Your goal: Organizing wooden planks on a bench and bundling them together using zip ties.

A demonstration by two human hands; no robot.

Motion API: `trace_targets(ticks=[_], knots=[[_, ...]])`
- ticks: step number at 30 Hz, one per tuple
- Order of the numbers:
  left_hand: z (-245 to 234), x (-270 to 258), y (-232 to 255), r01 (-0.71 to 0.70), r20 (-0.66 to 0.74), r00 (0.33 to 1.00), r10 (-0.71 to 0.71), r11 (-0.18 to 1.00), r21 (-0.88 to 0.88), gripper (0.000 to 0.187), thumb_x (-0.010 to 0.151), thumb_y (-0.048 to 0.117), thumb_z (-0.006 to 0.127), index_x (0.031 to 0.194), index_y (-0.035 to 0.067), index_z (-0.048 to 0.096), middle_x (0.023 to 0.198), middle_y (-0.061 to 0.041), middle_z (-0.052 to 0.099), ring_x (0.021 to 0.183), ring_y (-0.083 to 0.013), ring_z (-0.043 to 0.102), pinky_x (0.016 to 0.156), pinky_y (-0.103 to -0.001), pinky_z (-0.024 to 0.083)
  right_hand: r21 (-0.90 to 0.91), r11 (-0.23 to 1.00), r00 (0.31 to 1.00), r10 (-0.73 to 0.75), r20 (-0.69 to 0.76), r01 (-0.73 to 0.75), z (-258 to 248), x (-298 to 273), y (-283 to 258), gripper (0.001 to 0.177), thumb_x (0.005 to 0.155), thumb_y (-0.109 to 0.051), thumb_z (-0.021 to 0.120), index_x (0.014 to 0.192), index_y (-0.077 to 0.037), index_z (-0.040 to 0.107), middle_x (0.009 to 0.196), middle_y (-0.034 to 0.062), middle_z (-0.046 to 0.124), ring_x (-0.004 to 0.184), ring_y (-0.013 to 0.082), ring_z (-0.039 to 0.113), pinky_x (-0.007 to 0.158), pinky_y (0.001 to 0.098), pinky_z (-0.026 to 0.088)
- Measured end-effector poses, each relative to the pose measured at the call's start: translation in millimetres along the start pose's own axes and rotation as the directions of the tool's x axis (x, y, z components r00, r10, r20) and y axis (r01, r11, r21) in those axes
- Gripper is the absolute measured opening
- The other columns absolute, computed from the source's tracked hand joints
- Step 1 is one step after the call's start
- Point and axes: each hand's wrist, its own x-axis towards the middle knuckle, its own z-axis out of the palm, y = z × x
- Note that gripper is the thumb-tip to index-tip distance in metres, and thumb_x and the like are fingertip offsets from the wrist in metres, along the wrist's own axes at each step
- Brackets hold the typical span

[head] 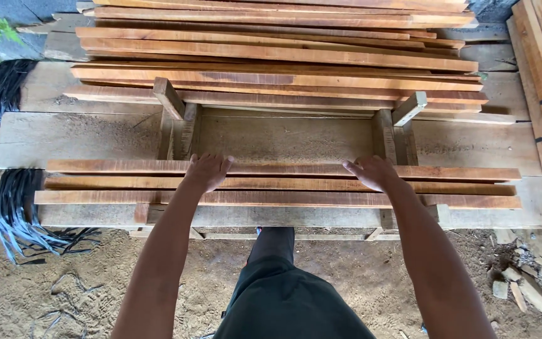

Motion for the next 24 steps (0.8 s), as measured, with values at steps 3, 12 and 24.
trace_targets(ticks=[3, 12, 24], knots=[[40.5, 13.9, -16.4, -0.009, -0.034, 0.999, 0.012, 0.996, 0.088, 0.062, 0.107, 0.052, 0.008, 0.112, 0.017, 0.059, 0.117, -0.008, 0.067, 0.121, -0.0250, 0.062, 0.106, -0.047, 0.038, -0.007, 0.999, 0.996, -0.048, -0.078, 0.048, 8.6, -17.6, -4.7, 0.070, 0.105, -0.067, 0.021, 0.122, -0.017, 0.067, 0.135, 0.0130, 0.069, 0.137, 0.0334, 0.054, 0.123, 0.0664, 0.014], [111.9, 39.4, -39.7, -0.104, -0.722, 0.671, 0.170, 0.985, 0.135, 0.026, 0.104, 0.041, 0.043, 0.092, 0.021, 0.057, 0.087, 0.000, 0.063, 0.095, -0.0216, 0.068, 0.089, -0.041, 0.048, -0.170, 0.972, 0.683, -0.237, -0.691, 0.165, 73.3, 2.8, 25.8, 0.046, 0.108, -0.058, 0.036, 0.116, -0.016, 0.055, 0.100, 0.0080, 0.057, 0.108, 0.0306, 0.065, 0.115, 0.0571, 0.039], [113.6, 36.3, -35.6, -0.063, -0.859, 0.493, 0.142, 0.990, 0.128, 0.026, 0.101, 0.040, 0.052, 0.084, 0.022, 0.060, 0.076, 0.001, 0.064, 0.082, -0.0203, 0.071, 0.086, -0.037, 0.050, -0.235, 0.967, 0.366, -0.256, -0.895, 0.101, 79.7, 7.1, 18.9, 0.028, 0.092, -0.043, 0.068, 0.084, -0.017, 0.063, 0.084, 0.0026, 0.061, 0.088, 0.0253, 0.067, 0.083, 0.0394, 0.055]])
